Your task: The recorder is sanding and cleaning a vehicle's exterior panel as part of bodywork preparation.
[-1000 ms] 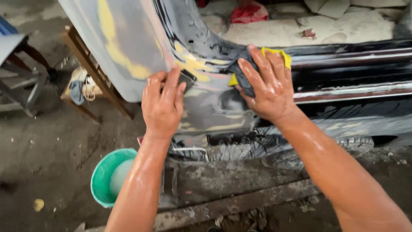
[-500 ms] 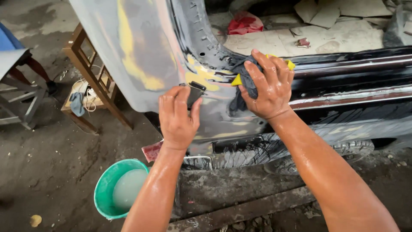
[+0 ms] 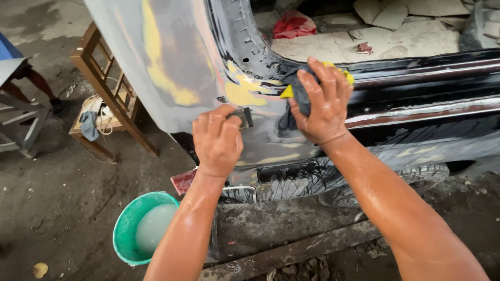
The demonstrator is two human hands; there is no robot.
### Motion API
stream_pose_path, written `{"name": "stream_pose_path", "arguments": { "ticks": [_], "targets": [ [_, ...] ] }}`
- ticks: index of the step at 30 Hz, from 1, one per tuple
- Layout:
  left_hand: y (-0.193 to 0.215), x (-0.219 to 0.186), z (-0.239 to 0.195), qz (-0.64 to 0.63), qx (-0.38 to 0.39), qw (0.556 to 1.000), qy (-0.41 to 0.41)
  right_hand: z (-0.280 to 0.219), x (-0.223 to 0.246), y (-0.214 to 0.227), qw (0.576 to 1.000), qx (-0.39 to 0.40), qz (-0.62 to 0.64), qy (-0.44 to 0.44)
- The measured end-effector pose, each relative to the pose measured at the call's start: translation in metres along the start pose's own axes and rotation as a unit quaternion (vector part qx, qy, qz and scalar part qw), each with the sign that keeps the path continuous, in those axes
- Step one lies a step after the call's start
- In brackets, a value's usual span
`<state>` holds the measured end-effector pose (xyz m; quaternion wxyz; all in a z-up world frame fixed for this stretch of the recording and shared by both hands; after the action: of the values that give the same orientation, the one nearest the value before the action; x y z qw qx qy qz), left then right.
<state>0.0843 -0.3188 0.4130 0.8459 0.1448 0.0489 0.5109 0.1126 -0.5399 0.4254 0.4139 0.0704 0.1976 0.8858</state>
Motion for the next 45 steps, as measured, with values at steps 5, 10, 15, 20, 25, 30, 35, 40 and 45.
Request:
{"name": "stream_pose_path", "arguments": {
  "ticks": [5, 10, 15, 20, 25, 30, 35, 40, 45],
  "targets": [
    [-0.023, -0.005, -0.03, 0.069, 0.01, 0.995, -0.068, 0.017, 0.017, -0.004, 0.995, 0.057, 0.008, 0.082],
    [-0.02, -0.005, -0.045, 0.103, 0.007, 0.989, -0.104, 0.031, 0.022, -0.011, 0.983, 0.098, -0.036, 0.148],
    [-0.016, -0.006, -0.042, 0.083, 0.062, 0.984, -0.146, 0.029, 0.02, -0.011, 0.986, 0.066, -0.04, 0.145],
    [-0.062, -0.02, -0.126, 0.071, 0.163, 0.938, -0.298, 0.029, 0.019, -0.01, 0.987, 0.07, -0.028, 0.144],
    [-0.061, -0.024, -0.115, 0.029, 0.19, 0.894, -0.404, 0.026, 0.021, -0.011, 0.987, 0.068, -0.037, 0.137],
    [-0.031, -0.027, -0.028, 0.075, 0.046, 0.957, -0.277, 0.021, 0.015, -0.013, 0.991, 0.054, -0.017, 0.118],
    [-0.063, -0.032, -0.101, 0.032, 0.098, 0.944, -0.315, -0.017, 0.007, -0.012, 0.992, 0.019, -0.002, 0.124],
    [-0.069, -0.028, -0.11, 0.023, 0.164, 0.889, -0.427, -0.106, -0.026, -0.009, 0.979, 0.098, -0.083, 0.158],
    [-0.034, -0.013, -0.037, 0.081, 0.041, 0.971, -0.221, -0.137, -0.058, 0.02, 0.997, 0.077, -0.004, -0.002]
  ]
}}
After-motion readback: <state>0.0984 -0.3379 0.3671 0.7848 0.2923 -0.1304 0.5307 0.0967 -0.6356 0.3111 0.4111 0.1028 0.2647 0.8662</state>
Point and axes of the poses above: each hand's wrist, its own z-axis towards the middle knuckle, its own y-axis out of the back of the hand, x = y × z, the point moved 6 cm from there along z, towards the middle knuckle, and after that the axes turned 12 degrees about z, right-handed, at the moved point
